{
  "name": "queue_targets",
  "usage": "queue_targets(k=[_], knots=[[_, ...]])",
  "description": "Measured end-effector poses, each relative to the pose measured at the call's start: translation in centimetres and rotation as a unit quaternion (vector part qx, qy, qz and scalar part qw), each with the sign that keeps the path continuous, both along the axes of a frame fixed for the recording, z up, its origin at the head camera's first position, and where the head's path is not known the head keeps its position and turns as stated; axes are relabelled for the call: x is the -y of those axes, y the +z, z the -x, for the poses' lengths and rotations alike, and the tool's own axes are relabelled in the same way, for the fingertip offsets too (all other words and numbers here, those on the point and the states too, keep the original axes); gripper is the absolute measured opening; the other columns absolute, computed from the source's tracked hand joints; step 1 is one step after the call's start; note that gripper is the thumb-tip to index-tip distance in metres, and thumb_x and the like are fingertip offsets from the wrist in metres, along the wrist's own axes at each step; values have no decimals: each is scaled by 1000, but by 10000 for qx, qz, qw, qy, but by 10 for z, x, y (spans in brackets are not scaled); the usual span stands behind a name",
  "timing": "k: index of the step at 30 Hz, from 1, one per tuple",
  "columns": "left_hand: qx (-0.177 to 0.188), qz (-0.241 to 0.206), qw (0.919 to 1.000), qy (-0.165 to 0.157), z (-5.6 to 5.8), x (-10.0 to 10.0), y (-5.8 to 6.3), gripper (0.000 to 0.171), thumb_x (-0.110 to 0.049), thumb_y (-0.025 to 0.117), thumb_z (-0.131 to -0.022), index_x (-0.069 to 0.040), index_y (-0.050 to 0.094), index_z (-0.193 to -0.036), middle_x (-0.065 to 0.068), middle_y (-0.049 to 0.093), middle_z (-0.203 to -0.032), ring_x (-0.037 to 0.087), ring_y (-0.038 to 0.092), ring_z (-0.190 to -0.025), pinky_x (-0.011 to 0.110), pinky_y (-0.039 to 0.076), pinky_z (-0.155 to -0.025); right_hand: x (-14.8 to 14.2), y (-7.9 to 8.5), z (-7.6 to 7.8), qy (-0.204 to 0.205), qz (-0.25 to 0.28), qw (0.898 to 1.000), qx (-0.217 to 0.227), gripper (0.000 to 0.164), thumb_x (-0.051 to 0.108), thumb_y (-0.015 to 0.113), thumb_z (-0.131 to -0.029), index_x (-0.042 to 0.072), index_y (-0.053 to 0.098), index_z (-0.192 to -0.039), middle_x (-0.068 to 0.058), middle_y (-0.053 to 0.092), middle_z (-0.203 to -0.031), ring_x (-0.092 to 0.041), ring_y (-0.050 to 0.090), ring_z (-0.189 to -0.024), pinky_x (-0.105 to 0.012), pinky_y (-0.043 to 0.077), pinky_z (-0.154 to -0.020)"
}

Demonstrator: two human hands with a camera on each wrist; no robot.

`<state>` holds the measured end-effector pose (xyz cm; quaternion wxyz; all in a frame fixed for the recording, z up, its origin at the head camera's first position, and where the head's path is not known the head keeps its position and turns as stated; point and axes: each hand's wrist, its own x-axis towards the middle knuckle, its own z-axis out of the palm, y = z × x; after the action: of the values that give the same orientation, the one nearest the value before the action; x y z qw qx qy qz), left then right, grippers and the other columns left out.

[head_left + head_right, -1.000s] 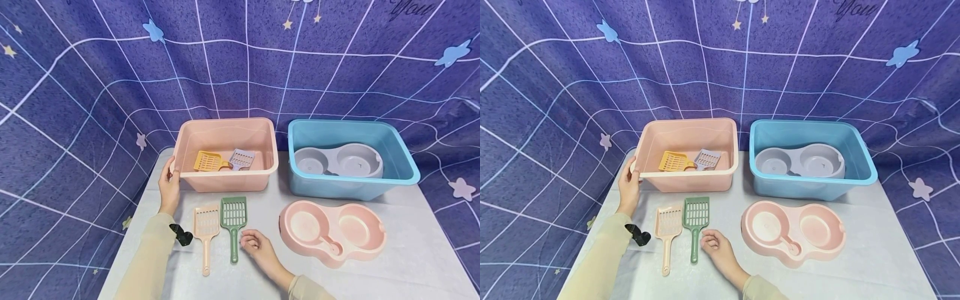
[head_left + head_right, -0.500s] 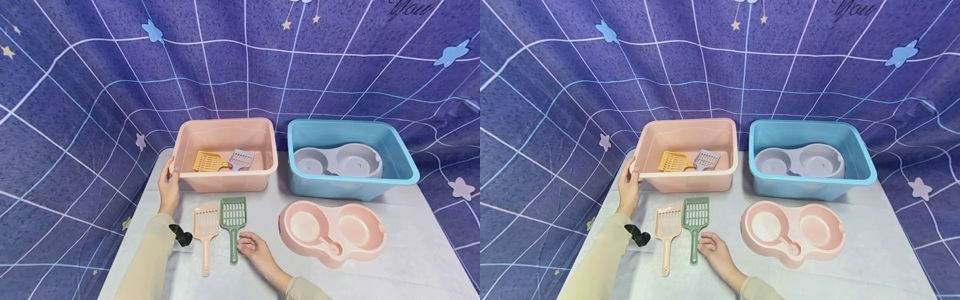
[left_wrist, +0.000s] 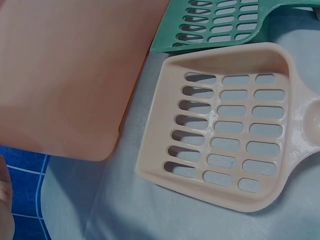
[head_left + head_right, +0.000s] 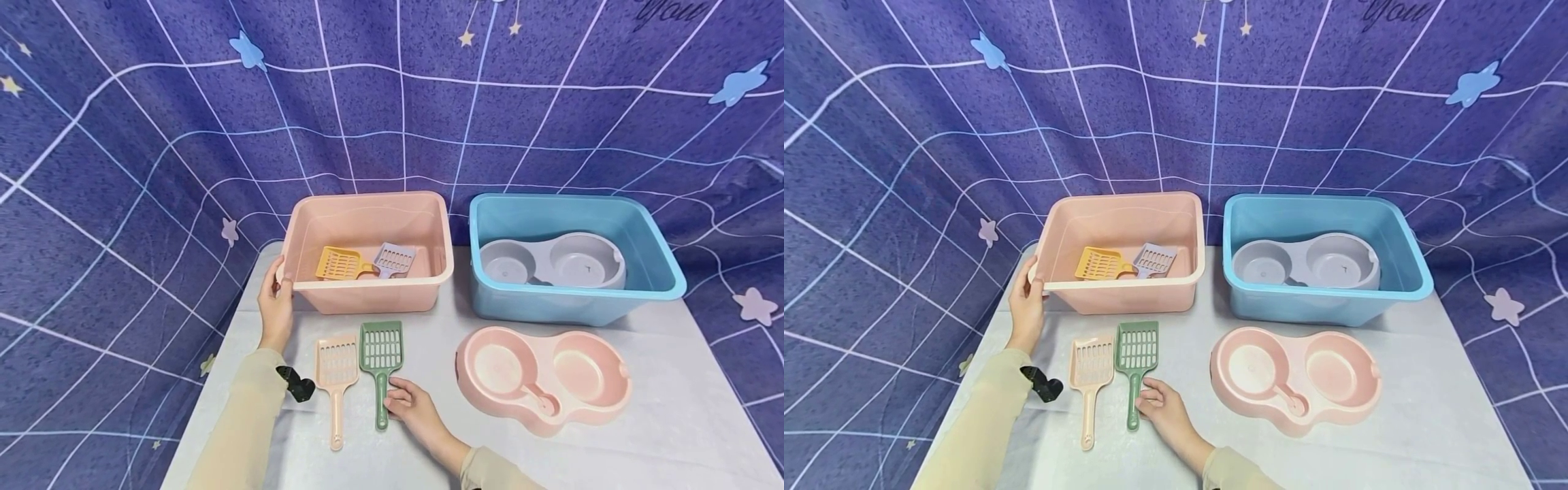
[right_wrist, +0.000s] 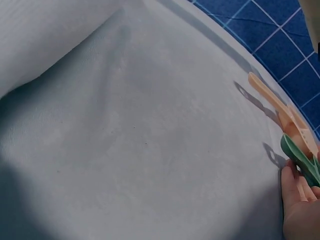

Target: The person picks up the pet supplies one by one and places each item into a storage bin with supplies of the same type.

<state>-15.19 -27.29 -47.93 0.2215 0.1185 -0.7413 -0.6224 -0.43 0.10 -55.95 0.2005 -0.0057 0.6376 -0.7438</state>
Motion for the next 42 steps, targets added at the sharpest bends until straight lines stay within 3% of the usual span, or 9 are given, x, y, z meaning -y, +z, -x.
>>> queue_targets(k=[10, 17, 28, 39, 42], knots=[[-20, 1, 10000, 73, 1, 0, -2, 43, -14, 49, -103, -21, 52, -145, 0, 49, -145, 11, 45, -117, 23, 42, -89, 2, -7, 2, -21, -209, 9998, 29, 55, -1, 67, -87, -17, 46, -135, -17, 66, -100, -13, 64, -83, -25, 56, -73], [-10, -31, 10000, -5, 2, 0, -4, 44, -16, 48, -103, -22, 51, -146, 5, 52, -140, 12, 48, -106, 34, 44, -82, -2, -2, 2, -36, -149, 9996, -235, 57, -7, 69, -83, -18, 45, -134, -23, 65, -100, -10, 64, -79, -18, 52, -70], [-69, -119, 9999, 10, 2, 1, -4, 45, -12, 47, -103, -16, 49, -147, 8, 49, -144, 12, 46, -110, 21, 45, -79, -2, -2, 4, 12, 269, 9996, -108, 63, -15, 68, -79, -21, 40, -136, -15, 63, -99, -6, 59, -76, -15, 51, -70], [-55, -103, 9999, 85, 2, -1, -3, 43, -13, 48, -103, -22, 52, -145, 4, 53, -140, 12, 47, -111, 34, 45, -84, -5, 0, 8, 82, 292, 9993, -206, 62, -14, 69, -79, -22, 41, -134, -20, 63, -101, -5, 59, -76, -15, 51, -69], [-31, -119, 9999, 77, 2, -1, -3, 44, -13, 48, -102, -21, 52, -145, 3, 52, -141, 12, 47, -114, 32, 45, -86, -6, 4, 8, 61, 429, 9990, -98, 63, -15, 68, -79, -22, 40, -135, -18, 62, -101, -4, 56, -74, -14, 49, -67]])
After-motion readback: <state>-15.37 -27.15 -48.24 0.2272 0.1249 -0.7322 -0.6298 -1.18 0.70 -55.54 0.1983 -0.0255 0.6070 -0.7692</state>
